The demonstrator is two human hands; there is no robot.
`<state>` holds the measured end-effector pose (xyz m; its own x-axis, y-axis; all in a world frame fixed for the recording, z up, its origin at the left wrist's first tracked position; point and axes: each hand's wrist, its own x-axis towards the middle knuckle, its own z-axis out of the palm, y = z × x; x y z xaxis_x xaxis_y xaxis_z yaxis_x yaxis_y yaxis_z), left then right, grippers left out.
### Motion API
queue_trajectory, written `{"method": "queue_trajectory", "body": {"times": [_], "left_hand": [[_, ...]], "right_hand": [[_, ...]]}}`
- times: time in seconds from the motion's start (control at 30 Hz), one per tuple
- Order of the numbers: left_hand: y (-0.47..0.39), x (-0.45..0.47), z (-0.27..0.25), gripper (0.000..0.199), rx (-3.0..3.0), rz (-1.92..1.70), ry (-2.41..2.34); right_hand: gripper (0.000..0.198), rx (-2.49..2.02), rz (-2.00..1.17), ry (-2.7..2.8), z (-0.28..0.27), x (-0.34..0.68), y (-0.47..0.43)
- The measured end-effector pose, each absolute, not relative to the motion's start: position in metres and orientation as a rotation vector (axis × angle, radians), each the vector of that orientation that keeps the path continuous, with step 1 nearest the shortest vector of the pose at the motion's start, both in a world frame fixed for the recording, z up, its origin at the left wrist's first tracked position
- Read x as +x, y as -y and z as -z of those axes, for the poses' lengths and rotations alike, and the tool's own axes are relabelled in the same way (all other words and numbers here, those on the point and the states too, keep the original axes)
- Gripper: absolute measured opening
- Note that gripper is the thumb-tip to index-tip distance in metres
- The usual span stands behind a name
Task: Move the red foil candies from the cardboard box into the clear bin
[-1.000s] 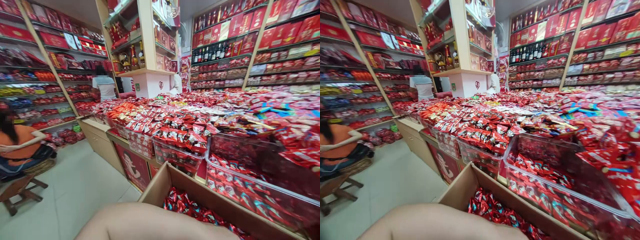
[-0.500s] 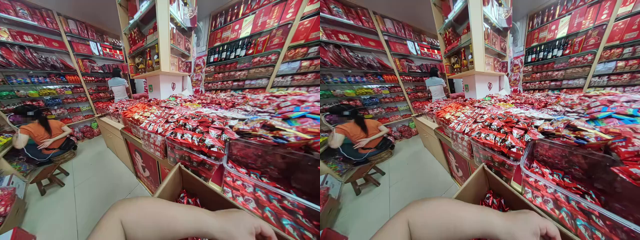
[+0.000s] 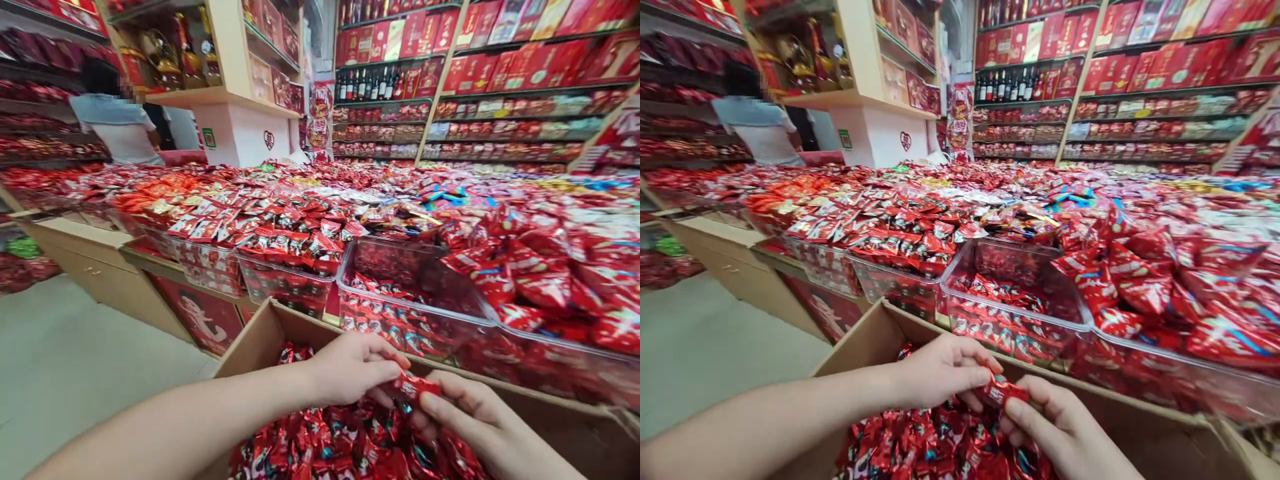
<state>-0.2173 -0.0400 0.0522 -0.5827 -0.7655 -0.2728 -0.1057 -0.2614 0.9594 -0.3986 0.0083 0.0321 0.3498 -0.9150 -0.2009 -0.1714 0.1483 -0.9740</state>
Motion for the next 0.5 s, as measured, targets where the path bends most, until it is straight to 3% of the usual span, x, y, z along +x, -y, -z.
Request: {"method": "queue_trajectory", "body": {"times": [0.23, 0.4, 0.5], "left_hand": [[0.042, -0.215, -0.053, 0.027, 0.963, 1.906, 1.496], [0.044, -0.211, -0.059, 0.034, 0.941, 1.922, 1.5], [0.044, -0.21, -0.061, 0.032, 0.976, 1.994, 1.519]], "right_hand": [[0.03, -1.406, 0.741, -1.027, -0.029, -0.399, -0.004], [0.016, -1.988, 0.858, -1.159, -0.028, -0.405, -0.003], [0.03, -2.364, 1.065, -1.084, -0.029, -0.41, -0.001]]}}
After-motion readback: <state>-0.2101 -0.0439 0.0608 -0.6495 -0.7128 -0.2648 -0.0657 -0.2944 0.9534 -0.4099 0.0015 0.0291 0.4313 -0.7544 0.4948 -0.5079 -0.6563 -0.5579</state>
